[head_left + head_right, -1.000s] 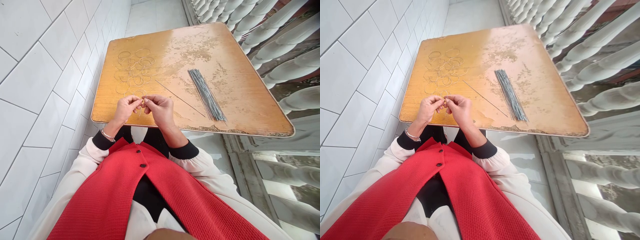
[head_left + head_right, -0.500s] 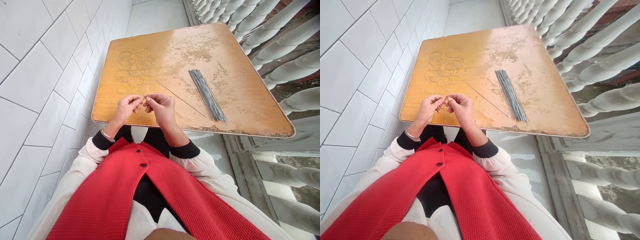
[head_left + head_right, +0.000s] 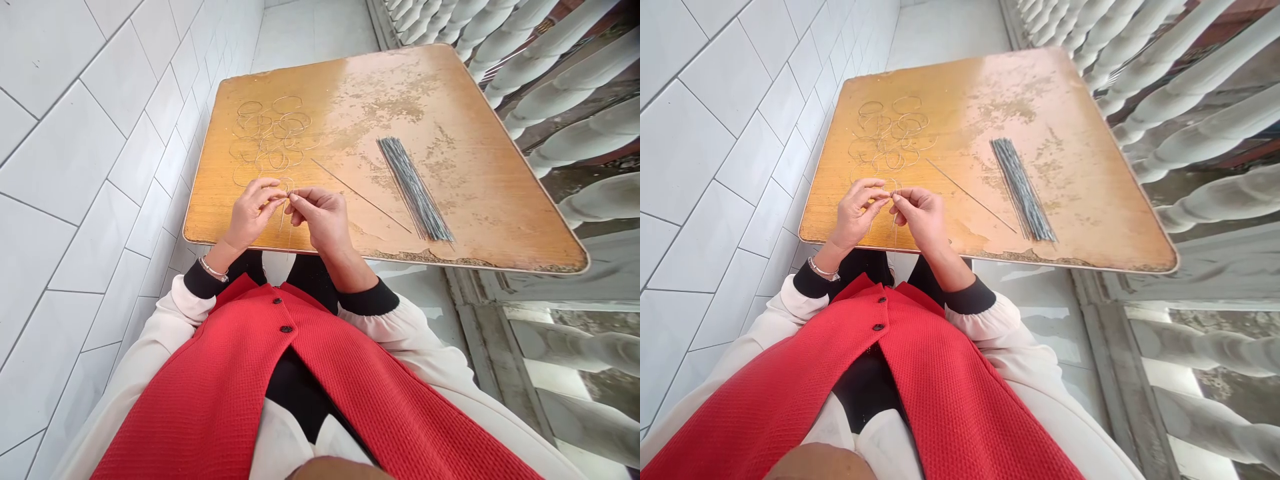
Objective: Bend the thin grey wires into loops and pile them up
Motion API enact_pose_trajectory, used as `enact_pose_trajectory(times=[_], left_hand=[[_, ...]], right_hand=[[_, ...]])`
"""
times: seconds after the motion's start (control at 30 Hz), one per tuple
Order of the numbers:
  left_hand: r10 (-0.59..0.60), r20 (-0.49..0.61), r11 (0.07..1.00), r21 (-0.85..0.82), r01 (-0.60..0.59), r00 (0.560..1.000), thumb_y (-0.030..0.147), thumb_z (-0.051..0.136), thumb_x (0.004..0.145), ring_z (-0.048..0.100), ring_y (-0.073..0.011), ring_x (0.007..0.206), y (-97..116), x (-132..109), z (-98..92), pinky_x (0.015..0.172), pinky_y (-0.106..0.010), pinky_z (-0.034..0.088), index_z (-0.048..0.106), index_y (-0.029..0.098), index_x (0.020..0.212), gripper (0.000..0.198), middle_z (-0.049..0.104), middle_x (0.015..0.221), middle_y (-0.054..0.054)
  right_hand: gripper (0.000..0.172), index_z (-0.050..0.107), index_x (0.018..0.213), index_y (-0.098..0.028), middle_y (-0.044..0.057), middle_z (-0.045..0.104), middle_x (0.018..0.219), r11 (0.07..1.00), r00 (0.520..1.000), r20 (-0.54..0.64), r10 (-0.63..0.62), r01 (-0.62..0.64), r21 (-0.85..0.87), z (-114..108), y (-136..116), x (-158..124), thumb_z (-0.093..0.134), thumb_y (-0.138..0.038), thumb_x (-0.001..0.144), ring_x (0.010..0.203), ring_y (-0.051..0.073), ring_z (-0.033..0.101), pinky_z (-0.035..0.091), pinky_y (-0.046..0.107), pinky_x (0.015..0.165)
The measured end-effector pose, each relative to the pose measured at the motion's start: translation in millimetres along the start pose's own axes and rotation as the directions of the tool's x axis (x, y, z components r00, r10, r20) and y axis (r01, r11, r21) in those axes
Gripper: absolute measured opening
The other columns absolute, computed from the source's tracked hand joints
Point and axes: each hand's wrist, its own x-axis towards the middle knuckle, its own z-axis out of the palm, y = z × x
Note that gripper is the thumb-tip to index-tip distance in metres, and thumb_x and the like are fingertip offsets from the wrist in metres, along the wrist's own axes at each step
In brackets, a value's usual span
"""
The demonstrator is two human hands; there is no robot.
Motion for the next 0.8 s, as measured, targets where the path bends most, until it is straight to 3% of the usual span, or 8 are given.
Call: enact_pose_trajectory(times=[0.2, 0.37, 0.63, 0.8], left_hand=[[0.090, -0.045, 0.996, 0.032, -0.088, 0.995, 0.039, 0.052, 0.103, 0.068, -0.0123, 0.100, 2.4, 3.4, 3.6, 0.080, -0.024, 0.056, 0.070, 0.020, 0.095, 0.026, 0.071, 0.104, -0.005], [0.070, -0.017, 0.992, 0.104, -0.068, 0.997, 0.037, 0.052, 0.103, 0.067, -0.0124, 0.095, 3.6, 4.8, 3.3, 0.080, -0.025, 0.055, 0.067, 0.019, 0.093, 0.025, 0.069, 0.098, -0.005], [0.097, -0.024, 0.973, 0.215, -0.090, 0.995, 0.039, 0.046, 0.105, 0.067, -0.0142, 0.094, 4.6, 3.6, 9.9, 0.081, -0.029, 0.056, 0.065, 0.019, 0.092, 0.032, 0.068, 0.097, -0.005], [0.119, -0.047, 0.977, 0.182, -0.108, 0.992, 0.039, 0.046, 0.105, 0.066, -0.0134, 0.091, 6.6, 5.7, 10.4, 0.082, -0.028, 0.056, 0.064, 0.019, 0.091, 0.031, 0.067, 0.094, -0.004]], right_hand=[[0.018, 0.071, 0.074, -0.017, -0.002, 0.063, 0.060, 0.997, 0.999, 0.009, 0.043, -0.043, 0.063, 0.7, -1.2, 3.2, 0.081, -0.032, 0.076, 0.043, 0.004, 0.047, 0.037, 0.019, 0.043], [0.024, 0.061, 0.065, -0.018, -0.002, 0.061, 0.060, 0.996, 0.999, 0.038, 0.032, -0.035, 0.078, 2.4, -2.2, 4.5, 0.077, -0.029, 0.080, 0.043, 0.004, 0.045, 0.035, 0.019, 0.045], [0.015, 0.060, 0.061, -0.018, -0.002, 0.060, 0.056, 0.999, 1.000, 0.029, -0.011, 0.012, -0.040, -1.6, -6.6, 9.6, 0.064, -0.015, 0.075, 0.043, 0.006, 0.047, 0.036, 0.021, 0.047], [0.020, 0.058, 0.060, -0.018, -0.003, 0.058, 0.053, 0.997, 0.999, 0.048, 0.000, 0.004, -0.079, -3.4, -7.4, 13.4, 0.067, -0.016, 0.077, 0.042, 0.006, 0.045, 0.035, 0.021, 0.045]])
